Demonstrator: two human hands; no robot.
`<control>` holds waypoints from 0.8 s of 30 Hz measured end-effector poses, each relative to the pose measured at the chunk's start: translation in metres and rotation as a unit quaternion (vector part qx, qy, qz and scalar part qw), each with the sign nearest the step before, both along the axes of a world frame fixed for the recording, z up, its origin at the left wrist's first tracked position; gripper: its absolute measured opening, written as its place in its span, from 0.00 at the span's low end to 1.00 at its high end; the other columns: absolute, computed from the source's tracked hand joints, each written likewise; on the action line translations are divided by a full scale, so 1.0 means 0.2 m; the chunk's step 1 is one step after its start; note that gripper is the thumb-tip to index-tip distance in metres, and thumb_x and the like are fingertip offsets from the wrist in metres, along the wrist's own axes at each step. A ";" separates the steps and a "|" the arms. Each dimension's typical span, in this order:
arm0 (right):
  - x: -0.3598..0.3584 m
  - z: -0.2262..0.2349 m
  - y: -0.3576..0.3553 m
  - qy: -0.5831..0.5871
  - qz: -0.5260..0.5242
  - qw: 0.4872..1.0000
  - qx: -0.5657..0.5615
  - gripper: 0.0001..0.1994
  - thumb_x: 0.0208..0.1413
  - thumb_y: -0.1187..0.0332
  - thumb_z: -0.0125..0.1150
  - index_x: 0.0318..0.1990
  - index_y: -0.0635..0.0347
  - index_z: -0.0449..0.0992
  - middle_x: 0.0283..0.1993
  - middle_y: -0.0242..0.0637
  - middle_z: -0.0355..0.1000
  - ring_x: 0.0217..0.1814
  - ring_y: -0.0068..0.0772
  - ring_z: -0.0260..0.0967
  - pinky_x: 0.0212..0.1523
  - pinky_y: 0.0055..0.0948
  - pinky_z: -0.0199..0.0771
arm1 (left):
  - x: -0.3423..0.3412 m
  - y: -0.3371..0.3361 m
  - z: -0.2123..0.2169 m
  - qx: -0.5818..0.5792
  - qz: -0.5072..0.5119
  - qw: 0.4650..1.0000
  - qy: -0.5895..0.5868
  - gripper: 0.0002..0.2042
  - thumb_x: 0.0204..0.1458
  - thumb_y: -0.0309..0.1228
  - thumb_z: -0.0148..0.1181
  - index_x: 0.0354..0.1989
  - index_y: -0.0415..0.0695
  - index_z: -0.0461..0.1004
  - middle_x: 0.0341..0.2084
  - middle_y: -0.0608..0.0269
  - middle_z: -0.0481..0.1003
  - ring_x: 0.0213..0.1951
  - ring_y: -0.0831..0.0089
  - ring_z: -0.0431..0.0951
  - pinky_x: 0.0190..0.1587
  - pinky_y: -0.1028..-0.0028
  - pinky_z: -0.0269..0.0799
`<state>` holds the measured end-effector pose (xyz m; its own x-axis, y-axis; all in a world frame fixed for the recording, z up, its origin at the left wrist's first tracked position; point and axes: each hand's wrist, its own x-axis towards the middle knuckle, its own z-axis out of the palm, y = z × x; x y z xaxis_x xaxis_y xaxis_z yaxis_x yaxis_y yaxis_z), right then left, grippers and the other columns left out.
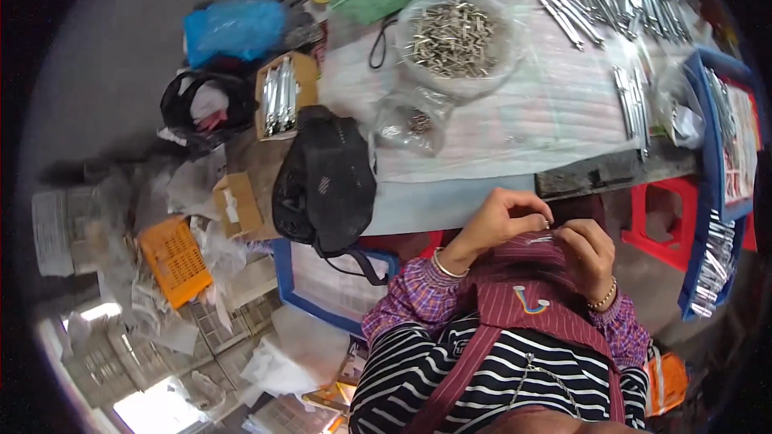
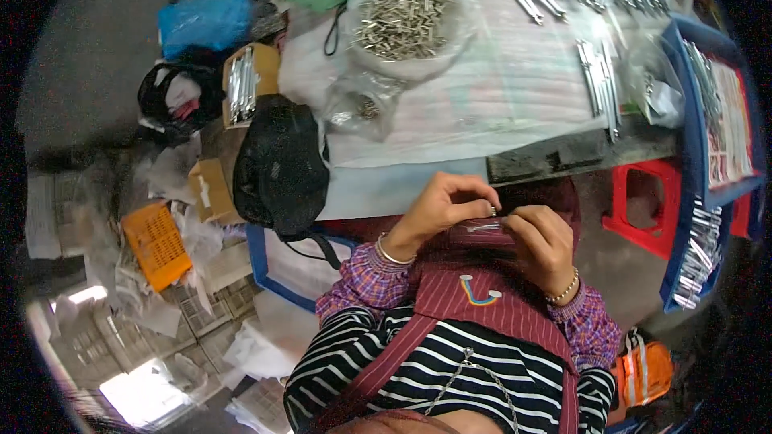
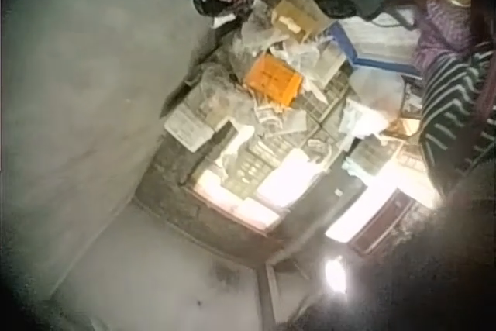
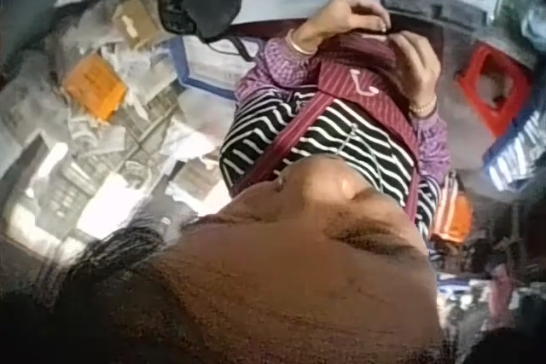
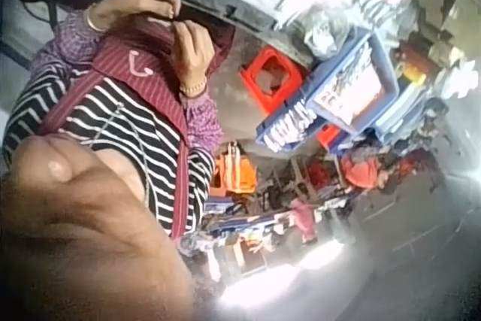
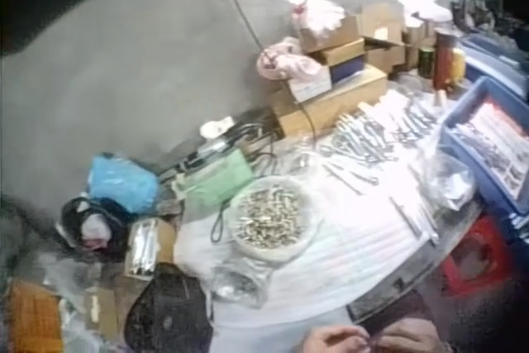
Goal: Assembling small metal components by inserting metal pins into sleeves at a workbench.
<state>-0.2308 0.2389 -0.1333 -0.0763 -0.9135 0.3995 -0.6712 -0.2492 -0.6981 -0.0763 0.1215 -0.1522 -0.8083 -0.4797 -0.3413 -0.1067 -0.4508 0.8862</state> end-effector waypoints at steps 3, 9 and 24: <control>0.02 0.03 -0.02 -0.003 -0.007 1.000 0.000 0.09 0.36 0.80 0.59 0.30 0.64 0.72 0.28 0.40 0.68 0.28 0.38 0.68 0.27 0.29 0.68 | 0.00 0.01 -0.02 0.009 0.010 1.000 0.024 0.05 0.45 0.23 0.58 0.31 0.37 0.76 0.25 0.68 0.74 0.29 0.83 0.71 0.33 0.81 0.67; 0.02 0.03 -0.01 0.000 -0.005 1.000 0.029 0.09 0.36 0.80 0.58 0.30 0.65 0.72 0.29 0.40 0.68 0.29 0.39 0.68 0.28 0.30 0.68 | 0.00 0.00 -0.06 0.005 0.007 0.998 0.059 0.06 0.46 0.25 0.60 0.31 0.37 0.76 0.25 0.68 0.74 0.29 0.83 0.71 0.34 0.82 0.67; 0.04 0.02 -0.01 0.015 -0.004 1.000 0.025 0.11 0.33 0.79 0.60 0.31 0.65 0.72 0.29 0.40 0.68 0.30 0.39 0.68 0.29 0.30 0.69 | 0.00 0.00 -0.06 -0.026 0.012 0.998 0.063 0.06 0.46 0.26 0.60 0.31 0.38 0.76 0.24 0.69 0.75 0.30 0.84 0.71 0.35 0.81 0.66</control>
